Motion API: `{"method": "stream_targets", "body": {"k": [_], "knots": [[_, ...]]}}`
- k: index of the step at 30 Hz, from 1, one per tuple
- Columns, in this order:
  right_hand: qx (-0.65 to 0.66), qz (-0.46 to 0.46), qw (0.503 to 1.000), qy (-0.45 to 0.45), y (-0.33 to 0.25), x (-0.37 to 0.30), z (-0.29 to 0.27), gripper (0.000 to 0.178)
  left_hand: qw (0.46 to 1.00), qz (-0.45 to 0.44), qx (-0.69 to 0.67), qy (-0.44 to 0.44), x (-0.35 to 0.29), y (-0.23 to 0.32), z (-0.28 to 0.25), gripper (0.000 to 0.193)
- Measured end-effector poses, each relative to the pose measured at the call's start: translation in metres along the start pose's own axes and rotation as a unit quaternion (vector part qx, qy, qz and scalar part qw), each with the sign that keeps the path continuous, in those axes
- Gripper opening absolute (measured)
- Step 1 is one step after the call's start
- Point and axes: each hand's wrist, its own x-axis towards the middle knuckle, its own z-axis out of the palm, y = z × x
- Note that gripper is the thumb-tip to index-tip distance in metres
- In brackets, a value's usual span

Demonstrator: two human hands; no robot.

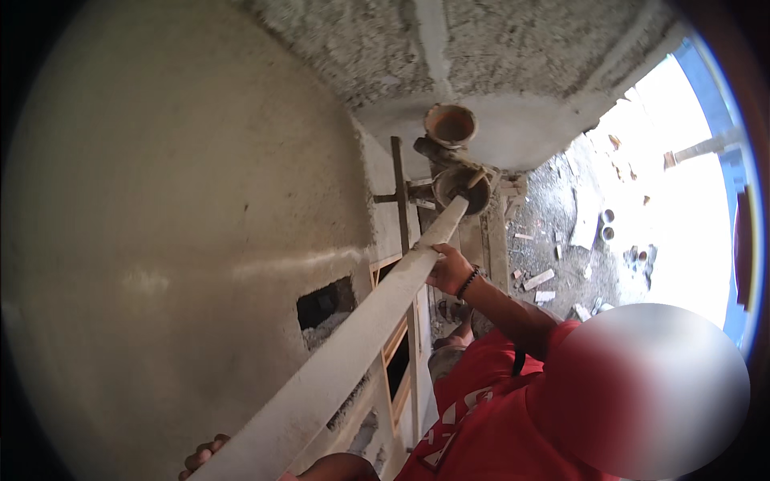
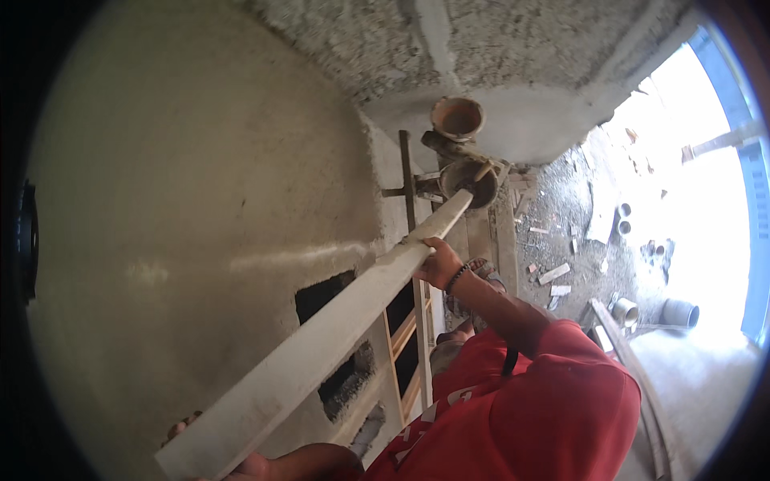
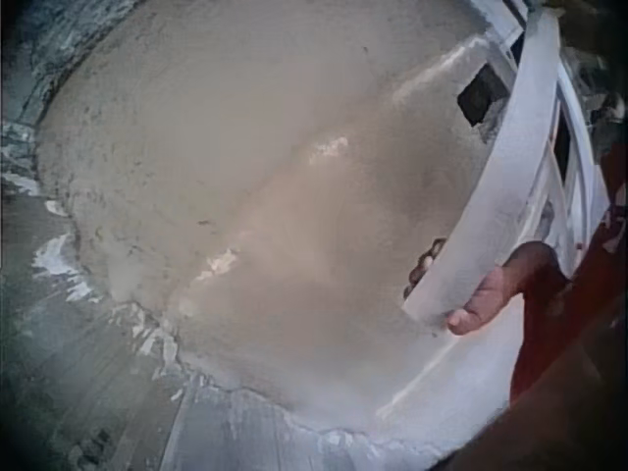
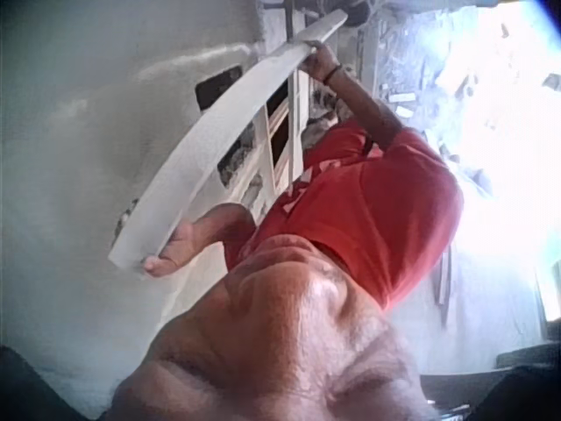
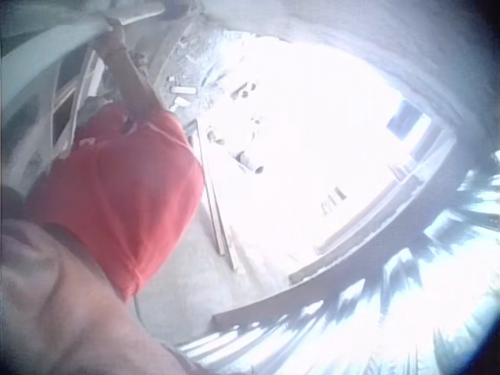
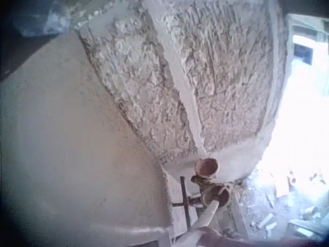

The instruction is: The person applies plaster to a concrete wall using a trowel and then smooths it with a long wooden straightedge.

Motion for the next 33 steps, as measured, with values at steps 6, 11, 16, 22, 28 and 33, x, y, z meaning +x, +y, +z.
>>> {"method": "stream_targets", "body": {"k": [6,11,16,22,28,33], "knots": [[-0.134,-0.012,0.991,0.012,0.049,-0.007,-0.017,0.05,0.975,-0.096,0.127,0.157,-0.077,0.035,-0.096,0.07],[-0.2,0.002,0.98,0.003,0.069,0.02,-0.046,0.044,0.867,-0.253,0.121,0.413,-0.156,0.048,-0.174,0.062],[-0.21,-0.04,0.977,0.005,0.085,0.051,-0.054,0.037,0.805,-0.297,0.12,0.5,-0.246,0.037,-0.255,0.06],[-0.302,-0.016,0.953,0.033,0.099,0.172,-0.113,0.027,0.826,-0.329,0.037,0.457,-0.378,-0.066,-0.32,0.059],[-0.344,0.008,0.937,0.054,0.089,0.368,-0.199,0.027,0.771,-0.361,-0.005,0.525,-0.492,-0.238,-0.353,0.059],[-0.607,-0.178,0.774,-0.038,0.059,0.546,-0.286,0.03,0.743,-0.386,-0.068,0.542,-0.552,-0.391,-0.388,0.056]]}}
